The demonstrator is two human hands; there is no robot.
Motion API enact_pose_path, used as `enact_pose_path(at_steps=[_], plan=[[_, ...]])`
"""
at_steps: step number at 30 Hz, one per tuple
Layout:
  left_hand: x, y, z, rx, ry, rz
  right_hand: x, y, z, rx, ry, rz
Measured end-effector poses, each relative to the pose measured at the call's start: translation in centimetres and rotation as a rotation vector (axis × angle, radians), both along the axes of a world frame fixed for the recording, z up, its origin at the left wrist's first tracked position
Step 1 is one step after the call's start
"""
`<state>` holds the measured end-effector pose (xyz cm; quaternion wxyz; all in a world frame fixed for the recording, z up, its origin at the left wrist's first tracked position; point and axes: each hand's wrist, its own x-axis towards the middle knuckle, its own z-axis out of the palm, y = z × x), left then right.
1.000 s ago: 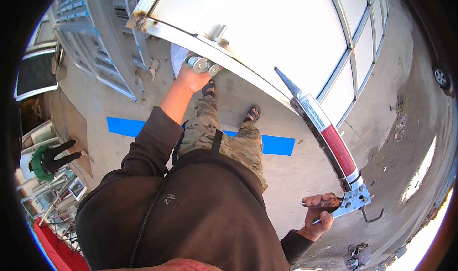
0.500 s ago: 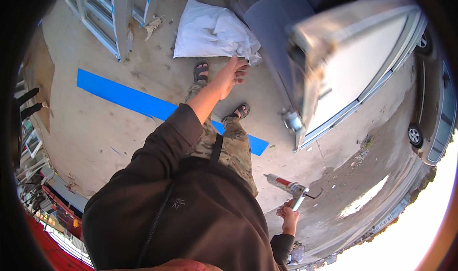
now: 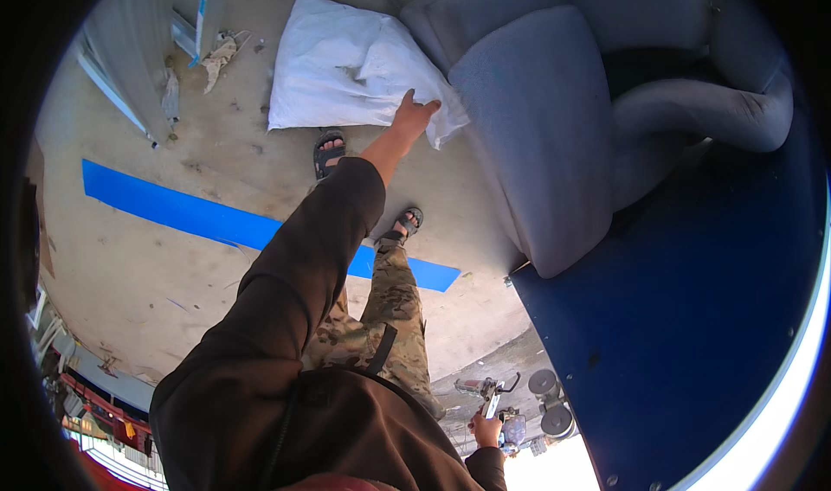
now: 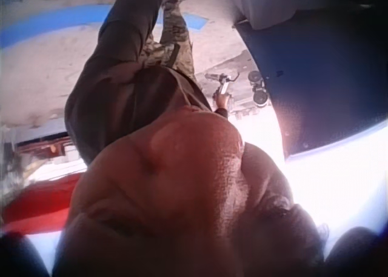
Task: The person applies sealant along the seams of a large white panel structure using a caulking gun. They move along the frame, dispensing sealant into the joints between panels. The person then walks to a blue workbench and places the caulking gun on the surface.
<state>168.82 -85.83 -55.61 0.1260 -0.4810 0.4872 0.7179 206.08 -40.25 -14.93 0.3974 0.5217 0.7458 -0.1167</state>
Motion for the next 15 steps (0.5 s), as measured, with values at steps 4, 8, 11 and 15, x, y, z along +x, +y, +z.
enact_pose_path(at_steps=[4, 8, 11, 15], plan=[[-3.8, 4.9, -4.5, -0.144, -0.083, -0.038, -0.2, -0.1, 0.1, 0.067, -0.016, -0.015], [-6.4, 8.3, -11.3, 0.524, -0.143, 0.206, 0.9, 0.8, 0.5, 0.137, -0.106, 0.124], [-5.6, 9.9, -16.1, 0.346, 0.112, -0.069, 2.5, 1.8, 1.2, 0.130, -0.094, 0.263], [-4.0, 11.5, -20.2, -0.525, 0.404, -0.624, 3.1, 2.3, 1.2, 0.153, -0.137, 0.368]])
